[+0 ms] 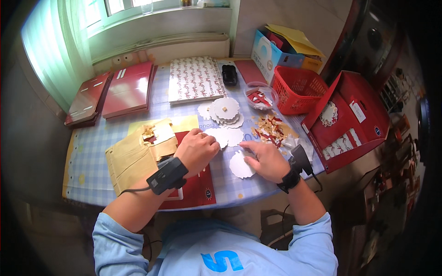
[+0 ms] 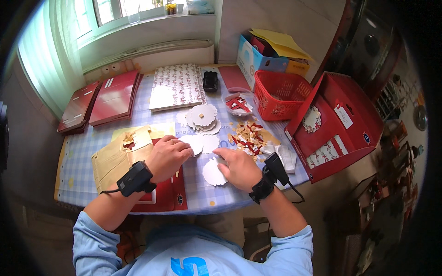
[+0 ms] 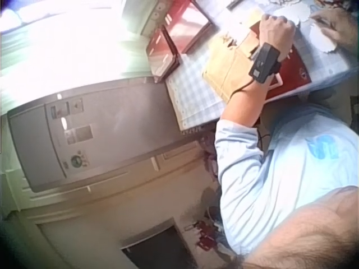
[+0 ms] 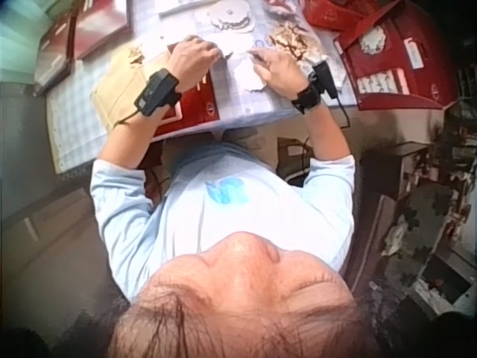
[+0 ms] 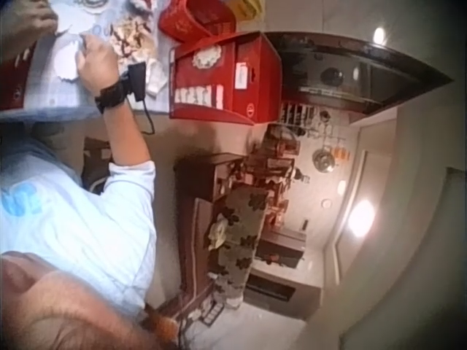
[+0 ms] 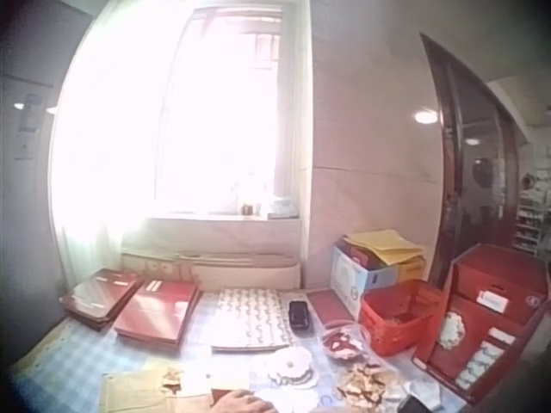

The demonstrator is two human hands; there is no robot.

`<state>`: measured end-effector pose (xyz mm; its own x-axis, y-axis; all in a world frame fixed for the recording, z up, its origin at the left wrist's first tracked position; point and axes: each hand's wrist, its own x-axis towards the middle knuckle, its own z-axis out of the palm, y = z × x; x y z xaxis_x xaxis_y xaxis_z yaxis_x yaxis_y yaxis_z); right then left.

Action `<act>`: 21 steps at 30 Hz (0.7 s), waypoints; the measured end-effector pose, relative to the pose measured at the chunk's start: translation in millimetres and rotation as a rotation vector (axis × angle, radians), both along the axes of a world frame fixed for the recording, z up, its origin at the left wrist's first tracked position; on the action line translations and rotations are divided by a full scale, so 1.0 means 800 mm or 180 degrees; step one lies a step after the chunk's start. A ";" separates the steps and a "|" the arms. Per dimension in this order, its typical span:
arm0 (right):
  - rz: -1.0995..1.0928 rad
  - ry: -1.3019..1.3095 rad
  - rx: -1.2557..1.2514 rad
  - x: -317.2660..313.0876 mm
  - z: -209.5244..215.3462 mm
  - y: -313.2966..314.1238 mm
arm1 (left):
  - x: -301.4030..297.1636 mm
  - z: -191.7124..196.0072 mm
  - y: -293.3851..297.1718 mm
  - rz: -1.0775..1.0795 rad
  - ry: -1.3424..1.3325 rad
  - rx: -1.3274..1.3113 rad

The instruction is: Assembling decorative red folders with white paper inserts and lace-patterned cutouts.

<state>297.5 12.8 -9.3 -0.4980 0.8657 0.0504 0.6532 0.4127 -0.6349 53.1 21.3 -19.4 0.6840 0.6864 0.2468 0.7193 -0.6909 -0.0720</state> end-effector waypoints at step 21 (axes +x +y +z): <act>0.0434 0.0079 0.0310 0.020 -0.002 -0.011 | 0.014 0.002 -0.037 0.0028 -0.0094 -0.0098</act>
<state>313.6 4.4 -10.7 -0.6081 0.7806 0.1445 0.5715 0.5568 -0.6028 64.2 -8.6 -18.1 0.6707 0.6999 0.2456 0.7268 -0.6862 -0.0294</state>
